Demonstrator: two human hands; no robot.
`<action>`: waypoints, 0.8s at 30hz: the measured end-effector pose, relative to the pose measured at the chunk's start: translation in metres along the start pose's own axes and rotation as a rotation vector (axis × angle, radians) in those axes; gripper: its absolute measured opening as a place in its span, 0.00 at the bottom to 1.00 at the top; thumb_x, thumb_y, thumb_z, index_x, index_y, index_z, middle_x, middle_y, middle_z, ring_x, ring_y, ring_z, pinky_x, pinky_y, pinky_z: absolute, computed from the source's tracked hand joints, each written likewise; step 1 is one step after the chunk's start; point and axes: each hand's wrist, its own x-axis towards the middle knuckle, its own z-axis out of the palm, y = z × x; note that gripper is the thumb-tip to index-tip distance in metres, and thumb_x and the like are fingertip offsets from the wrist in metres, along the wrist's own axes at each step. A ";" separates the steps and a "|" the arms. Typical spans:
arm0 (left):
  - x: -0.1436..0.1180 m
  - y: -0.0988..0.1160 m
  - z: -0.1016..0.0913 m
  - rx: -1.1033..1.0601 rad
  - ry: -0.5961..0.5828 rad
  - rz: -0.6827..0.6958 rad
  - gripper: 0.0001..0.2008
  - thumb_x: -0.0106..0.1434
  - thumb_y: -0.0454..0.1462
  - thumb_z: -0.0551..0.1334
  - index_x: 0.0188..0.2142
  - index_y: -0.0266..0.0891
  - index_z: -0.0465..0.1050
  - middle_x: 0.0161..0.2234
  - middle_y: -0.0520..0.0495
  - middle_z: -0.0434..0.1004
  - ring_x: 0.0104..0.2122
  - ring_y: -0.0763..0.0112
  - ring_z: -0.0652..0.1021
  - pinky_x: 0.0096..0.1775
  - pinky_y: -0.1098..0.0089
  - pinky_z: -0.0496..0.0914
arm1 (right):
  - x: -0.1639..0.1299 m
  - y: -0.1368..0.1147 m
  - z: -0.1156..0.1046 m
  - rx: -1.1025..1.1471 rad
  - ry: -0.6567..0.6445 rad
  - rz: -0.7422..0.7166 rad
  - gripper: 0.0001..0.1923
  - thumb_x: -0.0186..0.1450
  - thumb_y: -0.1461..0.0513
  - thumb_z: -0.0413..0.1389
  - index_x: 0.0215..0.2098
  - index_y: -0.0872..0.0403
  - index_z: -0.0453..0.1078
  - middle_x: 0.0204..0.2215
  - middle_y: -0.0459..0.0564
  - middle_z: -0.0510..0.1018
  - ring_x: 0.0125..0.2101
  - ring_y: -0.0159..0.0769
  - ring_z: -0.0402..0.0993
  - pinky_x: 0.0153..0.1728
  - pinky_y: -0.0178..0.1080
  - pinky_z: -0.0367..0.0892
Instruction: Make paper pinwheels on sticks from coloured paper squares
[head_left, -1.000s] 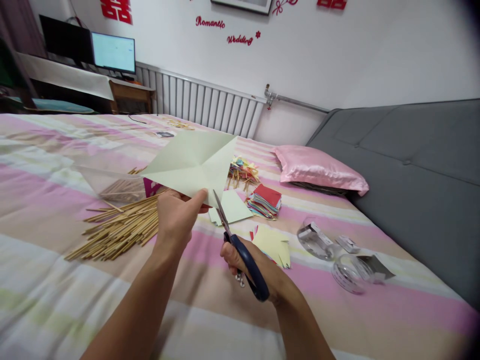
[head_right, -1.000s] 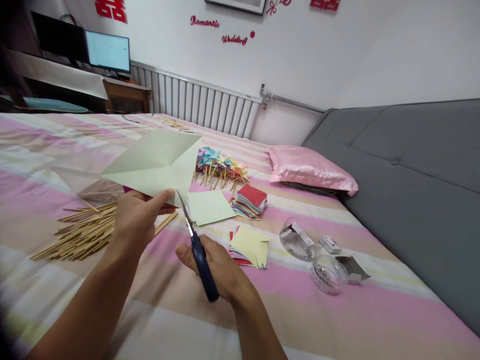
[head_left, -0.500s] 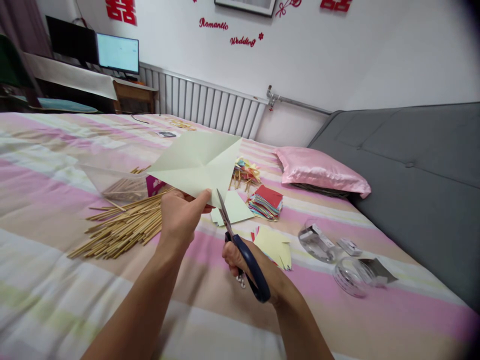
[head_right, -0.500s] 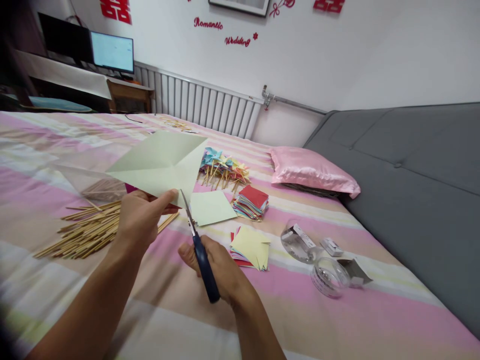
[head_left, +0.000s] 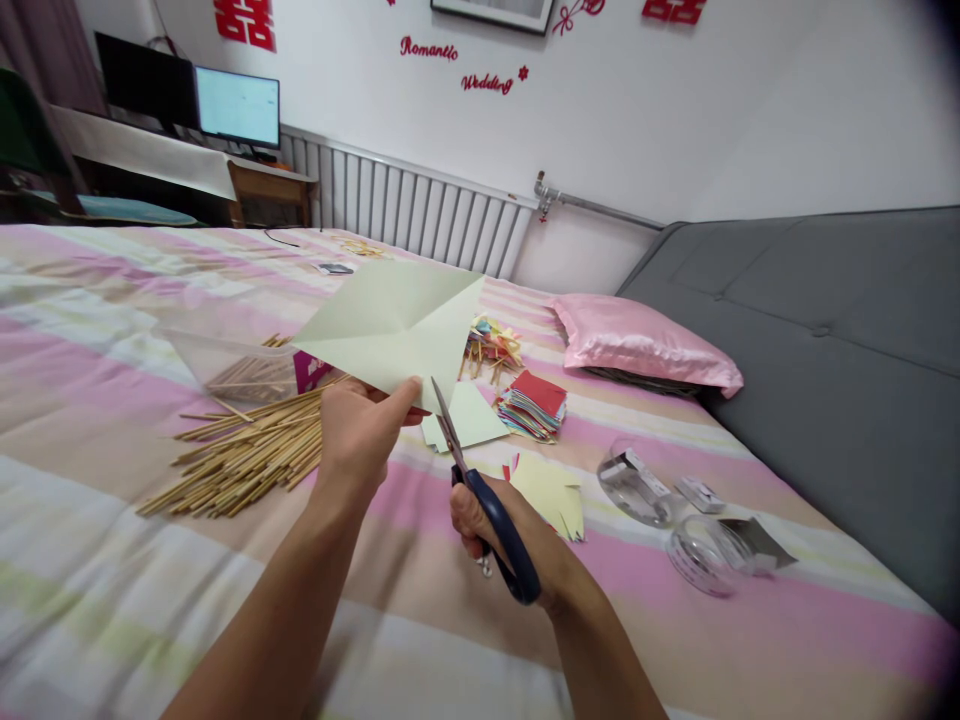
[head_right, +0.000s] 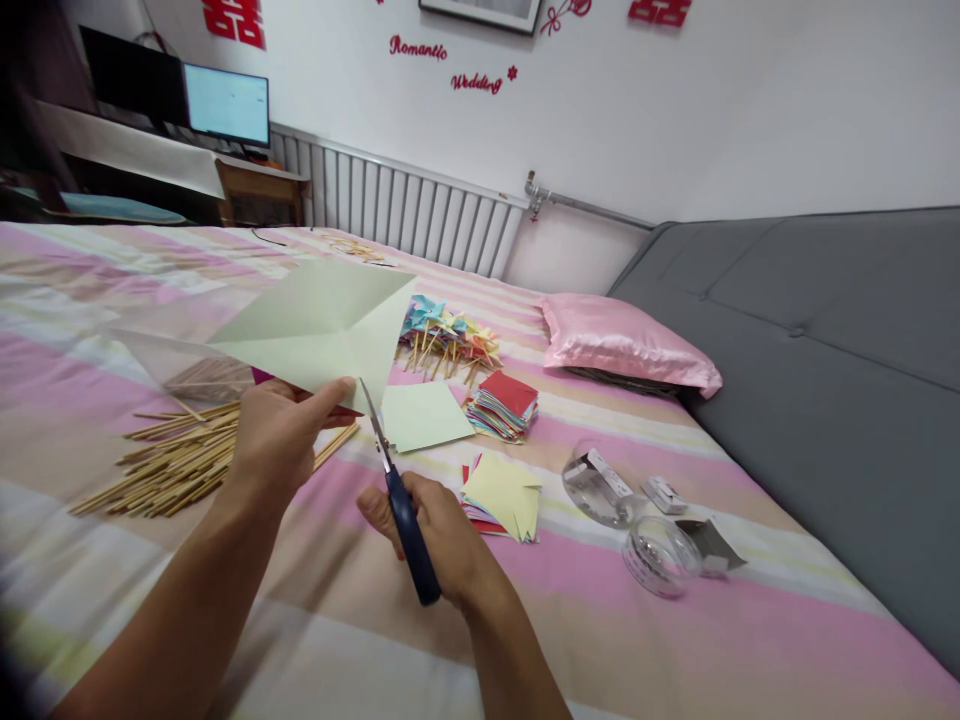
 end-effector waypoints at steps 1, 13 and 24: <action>0.000 0.000 0.000 -0.001 0.000 0.004 0.10 0.43 0.36 0.66 0.27 0.32 0.76 0.21 0.47 0.78 0.21 0.67 0.77 0.25 0.72 0.73 | 0.000 0.000 0.000 -0.003 0.000 -0.005 0.25 0.63 0.42 0.45 0.26 0.54 0.57 0.19 0.41 0.60 0.21 0.26 0.57 0.22 0.32 0.52; 0.001 -0.001 -0.003 -0.016 -0.006 0.032 0.10 0.43 0.36 0.67 0.27 0.32 0.76 0.21 0.47 0.78 0.21 0.67 0.78 0.25 0.72 0.73 | 0.003 0.006 0.003 0.011 0.032 -0.003 0.24 0.62 0.43 0.47 0.25 0.54 0.56 0.17 0.41 0.63 0.19 0.25 0.58 0.20 0.31 0.53; 0.000 0.002 -0.004 0.012 0.000 0.023 0.10 0.43 0.37 0.67 0.25 0.32 0.76 0.21 0.47 0.78 0.22 0.66 0.78 0.26 0.72 0.73 | 0.004 0.008 0.008 0.045 0.068 0.029 0.25 0.59 0.41 0.50 0.24 0.54 0.58 0.15 0.41 0.64 0.16 0.25 0.60 0.18 0.30 0.54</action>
